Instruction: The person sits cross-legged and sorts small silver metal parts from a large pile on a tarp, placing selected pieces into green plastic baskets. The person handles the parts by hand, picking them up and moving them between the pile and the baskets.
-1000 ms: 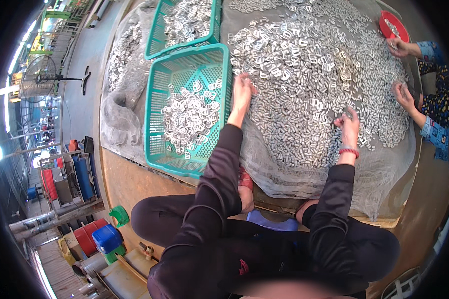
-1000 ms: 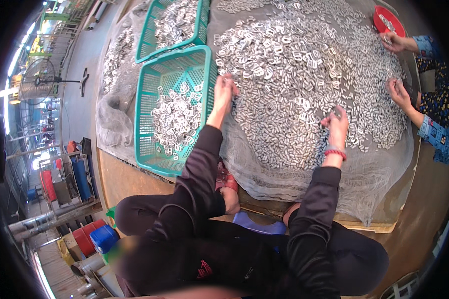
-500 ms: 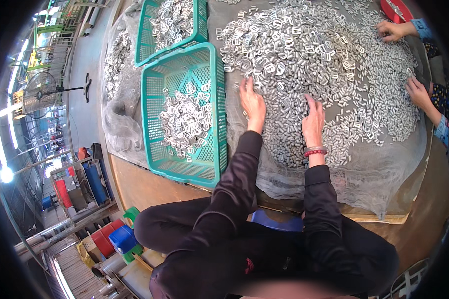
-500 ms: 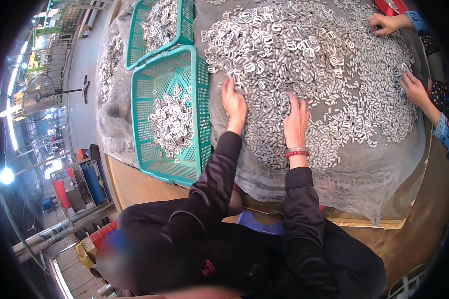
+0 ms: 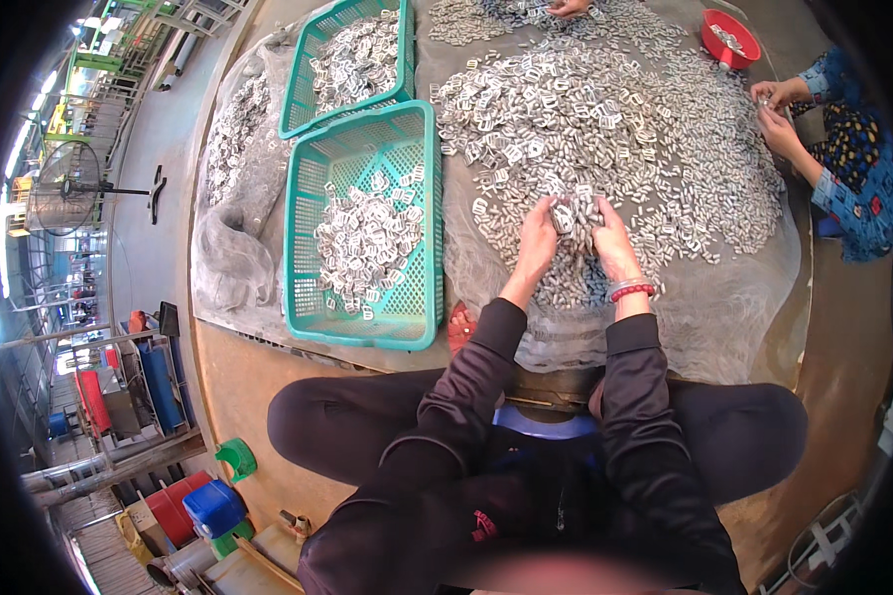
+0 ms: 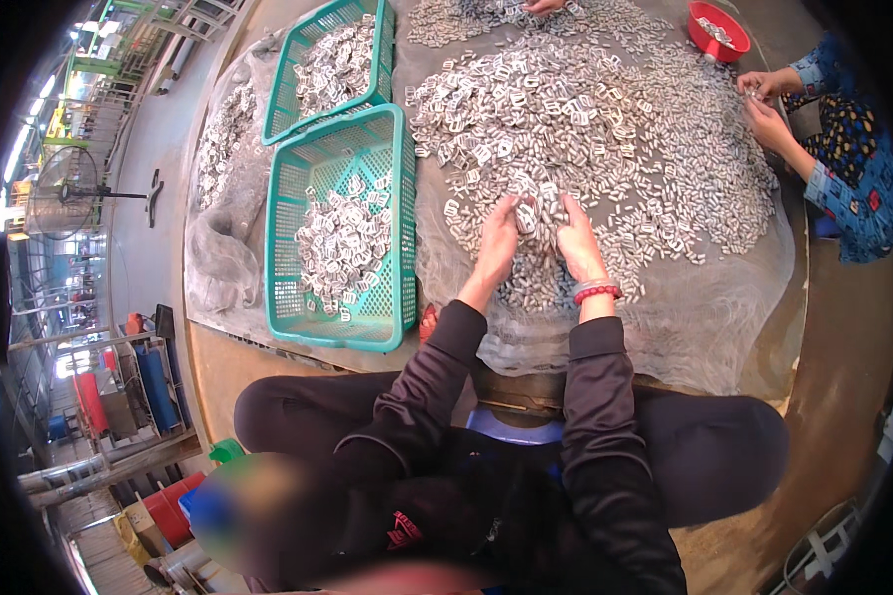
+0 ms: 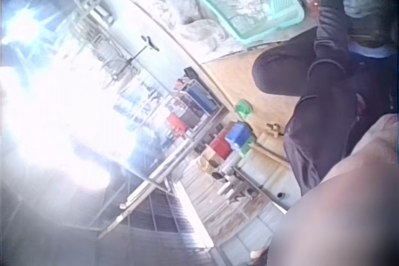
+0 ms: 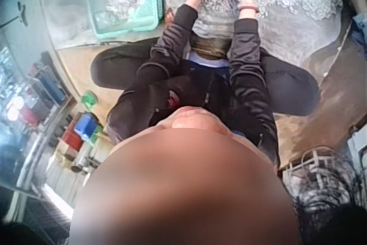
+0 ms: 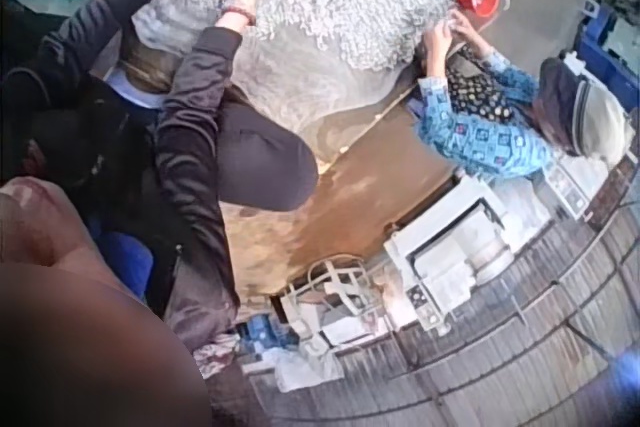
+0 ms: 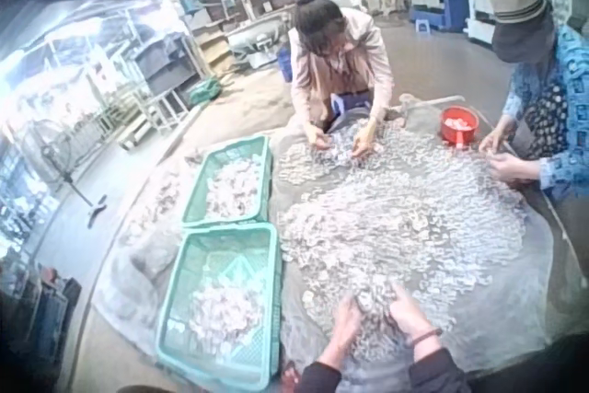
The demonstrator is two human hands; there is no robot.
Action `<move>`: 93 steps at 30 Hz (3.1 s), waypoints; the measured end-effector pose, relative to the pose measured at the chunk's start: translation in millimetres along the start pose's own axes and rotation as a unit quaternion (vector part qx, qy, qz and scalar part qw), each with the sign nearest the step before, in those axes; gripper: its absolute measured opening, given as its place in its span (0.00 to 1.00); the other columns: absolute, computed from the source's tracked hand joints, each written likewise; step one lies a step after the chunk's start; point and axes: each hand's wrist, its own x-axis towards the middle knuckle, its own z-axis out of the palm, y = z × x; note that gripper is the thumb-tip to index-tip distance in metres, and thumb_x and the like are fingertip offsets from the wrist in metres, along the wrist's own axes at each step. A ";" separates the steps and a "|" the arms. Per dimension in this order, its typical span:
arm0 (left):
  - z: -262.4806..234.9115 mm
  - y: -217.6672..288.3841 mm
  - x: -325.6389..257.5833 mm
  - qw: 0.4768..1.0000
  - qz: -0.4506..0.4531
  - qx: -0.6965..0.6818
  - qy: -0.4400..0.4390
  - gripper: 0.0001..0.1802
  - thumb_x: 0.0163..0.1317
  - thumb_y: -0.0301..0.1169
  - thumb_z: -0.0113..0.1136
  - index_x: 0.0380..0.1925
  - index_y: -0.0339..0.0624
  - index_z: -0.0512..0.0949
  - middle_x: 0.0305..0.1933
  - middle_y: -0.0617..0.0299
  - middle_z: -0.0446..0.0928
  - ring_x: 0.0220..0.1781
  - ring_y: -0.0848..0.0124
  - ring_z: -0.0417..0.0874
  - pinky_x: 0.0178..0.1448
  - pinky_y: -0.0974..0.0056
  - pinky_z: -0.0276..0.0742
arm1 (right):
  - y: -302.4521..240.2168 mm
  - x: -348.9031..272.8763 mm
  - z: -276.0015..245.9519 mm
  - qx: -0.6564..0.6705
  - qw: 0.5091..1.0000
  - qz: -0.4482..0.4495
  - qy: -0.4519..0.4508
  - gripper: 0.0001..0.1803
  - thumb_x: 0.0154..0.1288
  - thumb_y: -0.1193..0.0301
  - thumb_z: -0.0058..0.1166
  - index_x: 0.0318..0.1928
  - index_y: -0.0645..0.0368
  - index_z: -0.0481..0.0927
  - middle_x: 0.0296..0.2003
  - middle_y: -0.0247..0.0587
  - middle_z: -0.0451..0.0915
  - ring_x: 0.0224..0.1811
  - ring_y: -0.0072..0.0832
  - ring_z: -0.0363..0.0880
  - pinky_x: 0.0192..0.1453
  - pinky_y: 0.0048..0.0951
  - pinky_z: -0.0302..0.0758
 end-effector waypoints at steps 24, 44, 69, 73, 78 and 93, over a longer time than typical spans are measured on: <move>-39.3 -34.8 -58.8 0.908 -0.020 0.416 -0.033 0.28 0.43 0.42 0.71 0.36 0.33 0.70 0.32 0.38 0.77 0.40 0.43 0.78 0.44 0.48 0.73 | -0.3 -13.0 -24.3 0.105 0.993 0.020 0.040 0.18 0.65 0.79 0.33 0.51 0.60 0.73 0.44 0.43 0.74 0.44 0.29 0.76 0.40 0.29 0.77; -57.8 -19.3 -29.8 0.988 0.099 0.110 -0.037 0.12 0.61 0.34 0.57 0.24 0.38 0.76 0.21 0.71 0.71 0.19 0.82 0.66 0.21 0.70 0.60 | 34.5 -23.7 18.5 -0.302 0.923 -0.222 0.084 0.14 0.49 0.73 0.62 0.37 0.64 0.75 0.33 0.46 0.74 0.36 0.37 0.75 0.41 0.34 0.72; -91.4 3.7 -38.5 0.926 -0.182 -0.327 -0.055 0.04 0.58 0.32 0.51 0.29 0.46 0.70 0.31 0.62 0.74 0.26 0.70 0.76 0.23 0.69 0.71 | 19.3 -14.4 -60.6 0.362 0.929 0.072 -0.022 0.10 0.60 0.66 0.55 0.35 0.60 0.76 0.28 0.38 0.76 0.28 0.29 0.76 0.25 0.21 0.71; -99.8 10.9 -28.6 0.903 -0.144 -0.402 -0.046 0.03 0.57 0.31 0.52 0.29 0.46 0.70 0.29 0.62 0.75 0.25 0.71 0.76 0.20 0.72 0.70 | 48.6 12.8 -35.1 -0.034 0.995 0.055 0.069 0.14 0.52 0.63 0.63 0.35 0.59 0.80 0.27 0.38 0.80 0.28 0.30 0.78 0.34 0.27 0.75; -72.7 -28.0 -17.4 0.930 0.037 0.364 0.031 0.18 0.53 0.44 0.64 0.28 0.40 0.74 0.29 0.52 0.77 0.31 0.54 0.79 0.33 0.53 0.74 | 61.6 8.6 -19.2 -0.245 0.953 -0.055 0.173 0.15 0.44 0.66 0.68 0.29 0.63 0.81 0.24 0.45 0.81 0.27 0.33 0.78 0.37 0.30 0.73; -44.6 -13.6 -52.5 0.879 0.016 0.467 -0.092 0.30 0.47 0.51 0.66 0.39 0.39 0.70 0.41 0.43 0.71 0.40 0.46 0.78 0.43 0.49 0.74 | 10.2 -10.8 -41.7 0.199 0.971 0.076 0.105 0.10 0.59 0.68 0.59 0.27 0.59 0.73 0.23 0.32 0.72 0.18 0.21 0.71 0.16 0.18 0.66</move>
